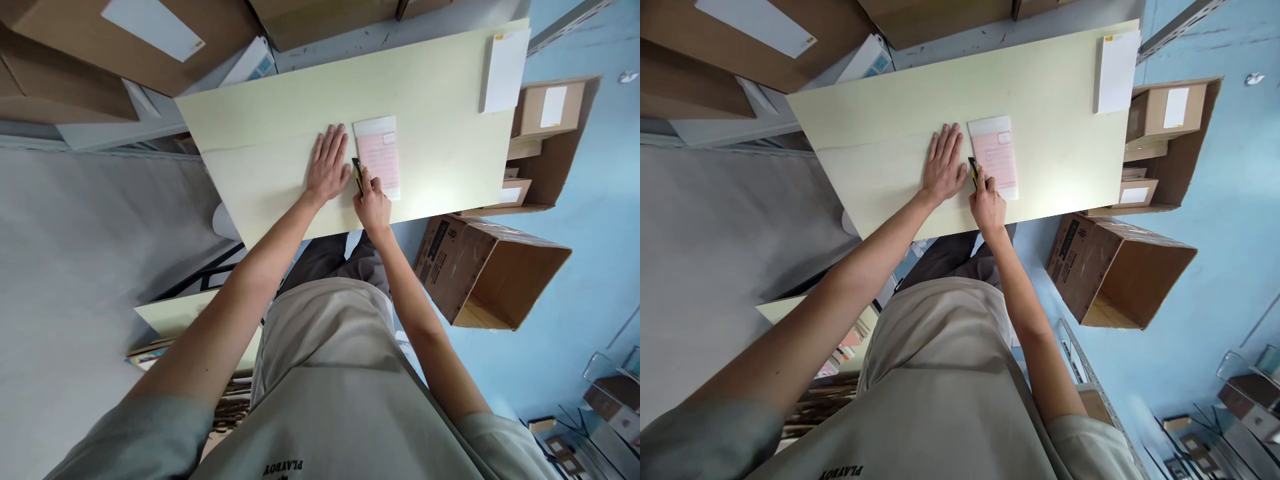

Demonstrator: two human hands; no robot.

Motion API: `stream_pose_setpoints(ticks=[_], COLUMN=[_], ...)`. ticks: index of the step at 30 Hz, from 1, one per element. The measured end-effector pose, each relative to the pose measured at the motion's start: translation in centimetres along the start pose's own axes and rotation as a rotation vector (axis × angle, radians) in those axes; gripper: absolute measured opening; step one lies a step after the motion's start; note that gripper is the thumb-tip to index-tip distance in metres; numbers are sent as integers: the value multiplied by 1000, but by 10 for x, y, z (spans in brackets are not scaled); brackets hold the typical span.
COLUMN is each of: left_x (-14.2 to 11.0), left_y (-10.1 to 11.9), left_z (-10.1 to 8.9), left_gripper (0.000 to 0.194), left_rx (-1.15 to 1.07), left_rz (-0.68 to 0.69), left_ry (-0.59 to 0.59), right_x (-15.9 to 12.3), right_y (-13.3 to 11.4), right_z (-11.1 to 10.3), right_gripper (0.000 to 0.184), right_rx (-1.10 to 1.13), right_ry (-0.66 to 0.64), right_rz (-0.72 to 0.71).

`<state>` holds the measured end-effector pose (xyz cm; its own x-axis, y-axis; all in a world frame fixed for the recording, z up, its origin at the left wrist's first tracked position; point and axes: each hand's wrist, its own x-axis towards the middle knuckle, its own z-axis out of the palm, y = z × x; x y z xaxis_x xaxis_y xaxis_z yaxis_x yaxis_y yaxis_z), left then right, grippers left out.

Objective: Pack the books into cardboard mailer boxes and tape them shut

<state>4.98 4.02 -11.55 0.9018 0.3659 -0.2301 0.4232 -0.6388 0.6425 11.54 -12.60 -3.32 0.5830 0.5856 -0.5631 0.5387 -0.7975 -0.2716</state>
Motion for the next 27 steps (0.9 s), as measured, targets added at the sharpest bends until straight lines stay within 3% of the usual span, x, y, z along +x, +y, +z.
stream_pose_setpoints(ticks=[27], left_x=[2], left_y=[0], left_z=[0], left_gripper=[95], left_rx=[-103], left_rz=[-24], left_ry=[-13], right_x=[-63], right_y=[26], right_z=[13], right_gripper=[77], right_rx=[-167], right_ry=[-138], right_rz=[3])
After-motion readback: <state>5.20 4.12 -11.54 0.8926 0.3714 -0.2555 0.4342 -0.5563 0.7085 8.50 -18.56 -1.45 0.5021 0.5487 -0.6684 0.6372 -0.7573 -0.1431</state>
